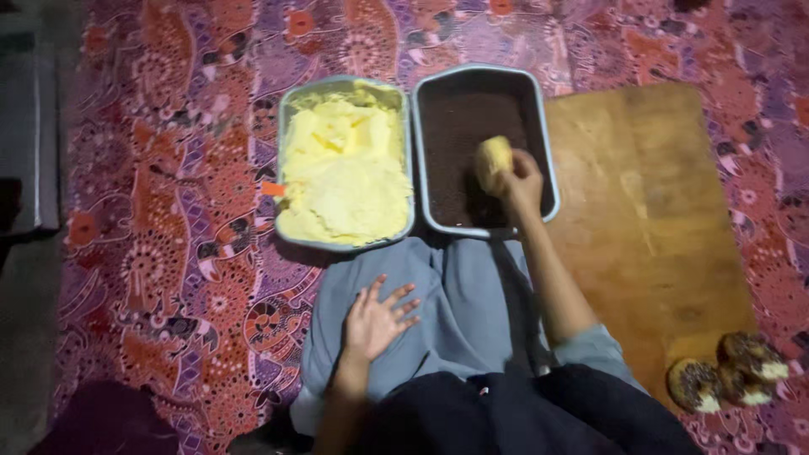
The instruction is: The person sits on the floor and fills plain donuts with a yellow cream from a metal tray, then rolls the filled donuts in a second tray of dark crumbs. The finished donuts are placed on a wooden board. The person repeats this process for multiple donuts.
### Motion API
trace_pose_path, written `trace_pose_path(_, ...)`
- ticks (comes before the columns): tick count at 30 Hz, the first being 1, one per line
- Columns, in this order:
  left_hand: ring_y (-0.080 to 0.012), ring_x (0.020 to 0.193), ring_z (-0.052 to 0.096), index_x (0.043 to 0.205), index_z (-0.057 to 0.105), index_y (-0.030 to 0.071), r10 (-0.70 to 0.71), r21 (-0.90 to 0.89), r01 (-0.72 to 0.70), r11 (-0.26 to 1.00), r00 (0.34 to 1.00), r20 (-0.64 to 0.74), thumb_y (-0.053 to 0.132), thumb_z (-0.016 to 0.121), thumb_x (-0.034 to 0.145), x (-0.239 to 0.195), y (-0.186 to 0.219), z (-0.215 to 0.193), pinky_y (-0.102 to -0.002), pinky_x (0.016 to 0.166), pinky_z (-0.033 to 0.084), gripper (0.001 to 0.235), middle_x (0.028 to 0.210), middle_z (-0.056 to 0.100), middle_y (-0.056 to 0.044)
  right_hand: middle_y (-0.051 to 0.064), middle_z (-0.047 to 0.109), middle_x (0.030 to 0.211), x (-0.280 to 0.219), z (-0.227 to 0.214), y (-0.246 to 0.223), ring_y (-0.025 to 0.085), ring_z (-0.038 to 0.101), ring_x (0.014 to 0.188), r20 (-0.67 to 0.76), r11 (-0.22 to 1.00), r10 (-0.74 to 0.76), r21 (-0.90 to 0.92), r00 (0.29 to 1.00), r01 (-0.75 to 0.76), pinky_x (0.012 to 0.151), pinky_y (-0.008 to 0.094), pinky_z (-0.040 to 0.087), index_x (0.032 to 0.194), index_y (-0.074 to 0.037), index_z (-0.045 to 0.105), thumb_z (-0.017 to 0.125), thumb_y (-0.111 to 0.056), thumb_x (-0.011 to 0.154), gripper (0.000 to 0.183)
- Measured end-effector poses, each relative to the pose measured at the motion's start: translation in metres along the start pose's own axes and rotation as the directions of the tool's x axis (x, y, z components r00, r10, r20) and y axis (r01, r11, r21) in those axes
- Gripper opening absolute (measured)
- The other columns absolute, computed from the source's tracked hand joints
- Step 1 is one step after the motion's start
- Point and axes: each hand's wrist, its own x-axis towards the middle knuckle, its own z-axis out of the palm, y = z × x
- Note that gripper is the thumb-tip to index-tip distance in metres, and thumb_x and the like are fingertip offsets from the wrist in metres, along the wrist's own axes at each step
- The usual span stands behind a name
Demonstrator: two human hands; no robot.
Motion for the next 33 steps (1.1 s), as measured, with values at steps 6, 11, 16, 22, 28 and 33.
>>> trace_pose_path(6,-0.0419,0.129,0.054,0.14,0.046,0.026,-0.058,0.083,0.056,0.995,0.998,0.029,0.053,0.048,0.102,0.016,-0.002,0.003,-0.061,0.105,0.046,0.046,0.147,0.05,-0.024,0.012,0.075,0.113,0.018,0.033,0.022,0.024,0.071,0.1,0.104,0.775,-0.043,-0.625,0.994,0.099,0.087,0.038,0.056,0.118,-0.019,0.076,0.079,-0.019,0.084,0.034)
trace_pose_path(11,-0.0423,0.129,0.053,0.138,0.046,0.026,-0.082,0.066,0.081,0.995,0.997,0.01,0.053,0.051,0.101,0.015,-0.001,-0.004,-0.061,0.105,0.045,0.046,0.148,0.05,-0.025,0.01,0.076,0.111,0.005,-0.002,0.021,0.025,0.073,0.1,0.112,0.811,-0.11,-0.565,0.988,0.154,0.088,0.04,0.057,0.117,-0.018,0.076,0.069,-0.018,0.087,0.032)
trace_pose_path(16,-0.0416,0.13,0.052,0.139,0.047,0.026,-0.065,0.078,0.062,0.995,0.997,0.041,0.054,0.054,0.099,0.014,-0.002,-0.002,-0.062,0.106,0.044,0.049,0.148,0.048,-0.024,0.015,0.072,0.117,-0.017,-0.081,0.032,0.028,0.069,0.103,0.13,0.804,0.274,0.513,0.953,-0.301,0.092,0.044,0.056,0.125,-0.005,0.068,0.053,-0.017,0.094,0.036)
trace_pose_path(22,-0.0409,0.131,0.051,0.137,0.048,0.026,-0.085,0.095,0.083,0.992,0.996,0.026,0.053,0.054,0.099,0.016,0.002,-0.005,-0.064,0.107,0.042,0.047,0.149,0.047,-0.024,0.012,0.069,0.125,-0.151,-0.232,0.087,0.025,0.067,0.114,-0.1,0.607,0.303,0.787,0.948,-0.111,0.101,0.042,0.056,0.128,-0.003,0.063,0.051,-0.019,0.098,0.036)
trace_pose_path(28,-0.0416,0.132,0.049,0.138,0.051,0.024,-0.088,0.119,0.088,0.989,0.996,-0.003,0.051,0.055,0.1,0.018,0.006,-0.003,-0.067,0.107,0.04,0.047,0.15,0.046,-0.025,0.007,0.066,0.101,-0.235,-0.354,0.093,0.02,0.064,0.073,-0.759,0.891,0.417,0.449,0.501,-0.062,0.051,0.032,0.047,0.114,-0.021,0.063,0.061,-0.015,0.097,0.018)
trace_pose_path(33,-0.0425,0.134,0.049,0.139,0.052,0.023,-0.062,0.139,0.062,0.988,0.998,-0.003,0.05,0.054,0.1,0.019,0.003,0.004,-0.067,0.108,0.039,0.048,0.15,0.047,-0.025,0.014,0.073,0.106,-0.262,-0.427,0.129,0.025,0.068,0.081,-0.961,0.973,0.135,0.083,0.24,-0.216,0.069,0.037,0.055,0.11,-0.013,0.068,0.07,-0.016,0.09,0.021)
